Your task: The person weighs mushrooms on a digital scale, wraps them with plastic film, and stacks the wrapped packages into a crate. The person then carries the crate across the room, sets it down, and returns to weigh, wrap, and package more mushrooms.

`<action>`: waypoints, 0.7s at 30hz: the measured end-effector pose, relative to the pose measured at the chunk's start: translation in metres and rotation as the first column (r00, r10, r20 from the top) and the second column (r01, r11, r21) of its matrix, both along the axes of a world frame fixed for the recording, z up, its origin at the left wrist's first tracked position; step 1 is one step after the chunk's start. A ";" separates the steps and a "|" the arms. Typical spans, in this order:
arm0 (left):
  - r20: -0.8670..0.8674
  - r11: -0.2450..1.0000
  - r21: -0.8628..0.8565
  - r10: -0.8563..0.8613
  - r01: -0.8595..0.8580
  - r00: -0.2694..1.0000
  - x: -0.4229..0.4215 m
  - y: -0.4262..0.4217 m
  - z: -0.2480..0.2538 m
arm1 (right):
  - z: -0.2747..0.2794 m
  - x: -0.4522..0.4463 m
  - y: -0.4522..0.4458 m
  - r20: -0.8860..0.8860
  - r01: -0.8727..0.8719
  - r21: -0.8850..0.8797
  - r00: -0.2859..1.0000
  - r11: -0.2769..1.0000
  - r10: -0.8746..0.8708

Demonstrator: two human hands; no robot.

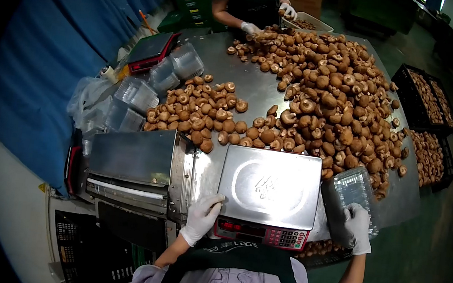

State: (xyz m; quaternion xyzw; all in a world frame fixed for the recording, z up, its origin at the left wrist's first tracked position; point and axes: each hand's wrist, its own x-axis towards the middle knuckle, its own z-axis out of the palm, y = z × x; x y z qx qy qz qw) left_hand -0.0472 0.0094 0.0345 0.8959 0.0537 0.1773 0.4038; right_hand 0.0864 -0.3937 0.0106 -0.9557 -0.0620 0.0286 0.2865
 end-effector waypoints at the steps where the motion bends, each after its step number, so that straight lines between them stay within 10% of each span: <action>1: 0.006 1.000 0.020 0.010 -0.010 1.000 0.004 0.002 -0.004 | 0.000 -0.002 0.001 0.036 -0.014 -0.025 0.999 1.000 0.015; 5: 0.054 0.999 -0.012 0.041 -0.040 0.998 0.023 0.012 -0.018 | 0.009 -0.006 0.005 -0.003 0.020 0.035 1.000 0.999 -0.020; 8: 0.068 0.996 0.011 0.089 -0.090 0.994 0.032 0.017 -0.015 | 0.023 -0.010 0.012 0.155 0.008 -0.151 0.988 0.988 0.016; 14: -0.050 0.943 -0.243 0.222 -0.228 0.974 0.034 0.025 -0.019 | 0.094 -0.012 0.058 0.559 0.035 0.070 0.826 0.997 -0.068; 17: -0.264 0.627 -0.714 0.171 -0.311 0.949 0.033 0.035 -0.031 | 0.110 -0.016 0.111 0.632 -0.267 -0.099 0.727 0.959 0.268; 21: -0.331 0.293 -0.881 0.181 -0.372 0.926 0.030 0.046 -0.043 | 0.053 -0.023 0.172 0.409 -0.603 -0.166 0.678 0.780 0.611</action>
